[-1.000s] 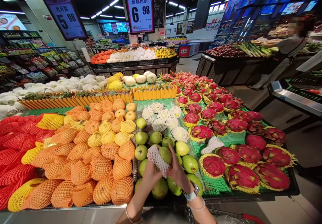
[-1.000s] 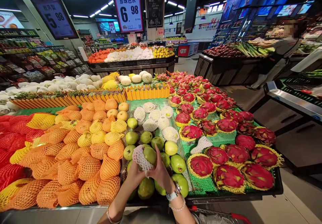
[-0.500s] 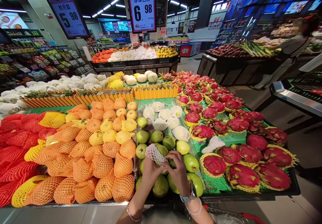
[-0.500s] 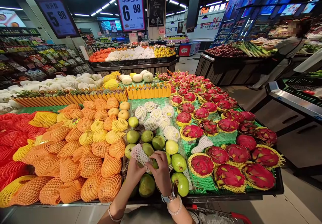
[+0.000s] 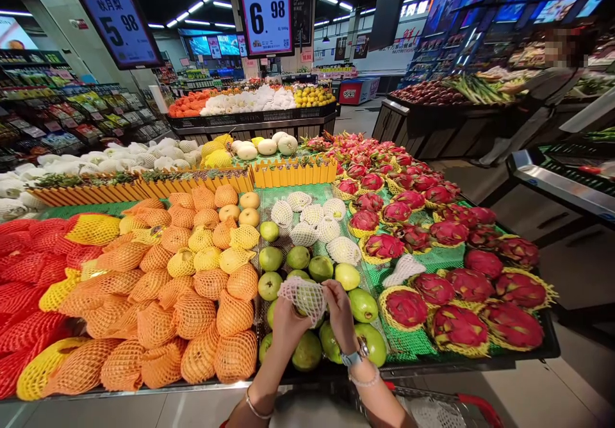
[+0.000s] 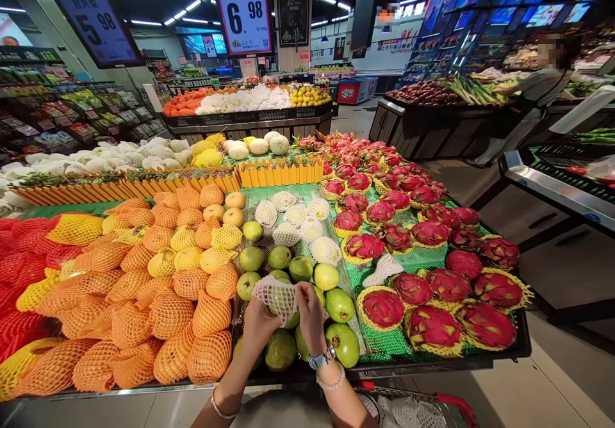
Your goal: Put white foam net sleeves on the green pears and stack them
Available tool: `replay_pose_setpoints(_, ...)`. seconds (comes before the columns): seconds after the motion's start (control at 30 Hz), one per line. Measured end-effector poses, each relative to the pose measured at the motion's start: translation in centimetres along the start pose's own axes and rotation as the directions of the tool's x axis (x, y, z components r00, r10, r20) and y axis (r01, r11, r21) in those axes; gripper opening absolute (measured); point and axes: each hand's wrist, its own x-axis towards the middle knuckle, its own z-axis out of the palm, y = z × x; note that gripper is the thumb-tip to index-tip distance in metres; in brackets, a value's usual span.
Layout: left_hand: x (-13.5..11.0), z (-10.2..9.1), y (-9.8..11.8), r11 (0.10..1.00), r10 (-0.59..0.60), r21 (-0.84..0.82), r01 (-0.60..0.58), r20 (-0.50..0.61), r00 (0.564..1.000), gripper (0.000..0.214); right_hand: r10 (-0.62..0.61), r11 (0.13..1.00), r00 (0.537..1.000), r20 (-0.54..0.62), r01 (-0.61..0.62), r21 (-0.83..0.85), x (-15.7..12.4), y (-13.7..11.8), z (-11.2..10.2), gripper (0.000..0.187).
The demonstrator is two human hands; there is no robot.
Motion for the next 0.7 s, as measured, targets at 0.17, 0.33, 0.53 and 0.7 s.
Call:
replay_pose_setpoints(0.17,-0.5,0.3,0.5,0.996,-0.037,-0.084,0.036,-0.013,0.999,0.062,-0.044,0.993,0.997,-0.069,0.037,-0.11,0.6,0.1,0.3,0.034)
replay_pose_setpoints(0.33,-0.6,0.6,0.4,0.973,-0.101,-0.212,0.091,-0.035,0.994,0.051,-0.125,0.973,0.992,-0.02,0.119,-0.198,0.0,-0.6,0.2,0.037)
replay_pose_setpoints(0.53,0.5,0.3,0.1,0.868,-0.263,-0.451,0.208,-0.061,0.963,0.048,-0.246,0.923,0.967,0.067,0.255,-0.288,-2.1,-0.6,0.5,0.03)
replay_pose_setpoints(0.7,0.5,0.3,0.3,0.854,-0.319,-0.47,0.221,-0.139,0.938,0.053,-0.265,0.909,0.963,0.042,0.264,-0.322,-3.3,-0.3,1.2,0.028)
